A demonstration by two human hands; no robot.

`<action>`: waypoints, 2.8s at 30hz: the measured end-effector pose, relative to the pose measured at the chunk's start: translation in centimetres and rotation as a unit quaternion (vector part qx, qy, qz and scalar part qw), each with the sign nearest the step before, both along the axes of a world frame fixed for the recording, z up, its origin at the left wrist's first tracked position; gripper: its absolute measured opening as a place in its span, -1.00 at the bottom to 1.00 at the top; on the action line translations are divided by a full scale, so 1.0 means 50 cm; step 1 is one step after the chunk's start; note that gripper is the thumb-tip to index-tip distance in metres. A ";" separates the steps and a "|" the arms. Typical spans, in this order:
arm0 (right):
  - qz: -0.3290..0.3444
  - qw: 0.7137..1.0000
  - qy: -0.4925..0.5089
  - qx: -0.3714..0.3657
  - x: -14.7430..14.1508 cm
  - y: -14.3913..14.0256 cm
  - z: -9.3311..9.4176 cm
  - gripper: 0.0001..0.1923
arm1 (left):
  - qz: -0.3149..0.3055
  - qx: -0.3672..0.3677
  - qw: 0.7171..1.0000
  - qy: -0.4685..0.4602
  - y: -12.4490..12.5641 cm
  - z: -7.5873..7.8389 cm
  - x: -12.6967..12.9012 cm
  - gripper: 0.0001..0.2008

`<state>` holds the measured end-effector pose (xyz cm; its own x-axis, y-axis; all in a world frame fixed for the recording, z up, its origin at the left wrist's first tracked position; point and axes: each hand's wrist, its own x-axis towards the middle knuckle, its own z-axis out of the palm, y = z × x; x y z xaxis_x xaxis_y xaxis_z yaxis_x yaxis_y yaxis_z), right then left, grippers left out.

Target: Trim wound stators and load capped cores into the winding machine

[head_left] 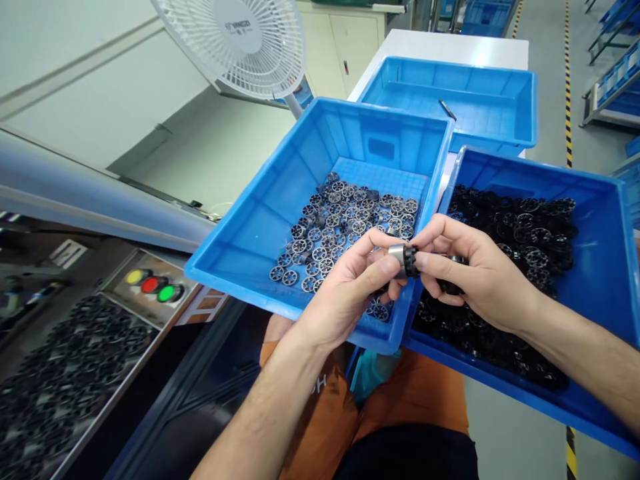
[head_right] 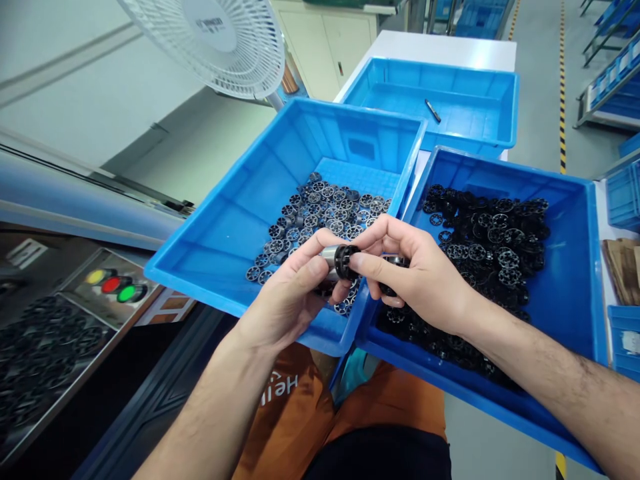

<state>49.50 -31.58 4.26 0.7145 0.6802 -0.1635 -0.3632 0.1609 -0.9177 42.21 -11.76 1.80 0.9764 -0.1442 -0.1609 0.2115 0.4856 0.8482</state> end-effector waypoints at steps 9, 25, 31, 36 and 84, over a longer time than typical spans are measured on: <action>-0.002 0.997 0.071 0.005 -0.006 0.002 0.003 -0.59 | 0.005 0.009 1.000 0.012 0.002 0.001 -0.003 -0.49; 0.000 0.998 0.055 -0.025 -0.010 0.002 -0.012 -0.54 | 0.014 0.066 0.998 -0.018 0.004 -0.007 -0.006 -0.62; 0.039 0.988 0.144 -0.035 0.002 -0.009 -0.008 -0.59 | 0.007 0.131 0.989 -0.068 -0.003 -0.007 -0.017 -0.65; 0.001 0.984 0.172 -0.040 0.024 -0.024 0.011 -0.62 | 0.102 0.057 0.993 -0.004 -0.018 0.009 -0.005 -0.53; -0.050 0.977 -0.175 -0.106 -0.004 -0.007 0.010 -0.81 | 0.093 0.006 0.995 0.026 -0.008 0.019 -0.003 -0.62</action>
<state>49.31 -31.95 4.77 0.8128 0.5819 -0.0269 -0.0126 -0.0287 -0.9995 42.06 -12.15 2.75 0.9764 0.0409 -0.2118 0.1619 0.5101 0.8447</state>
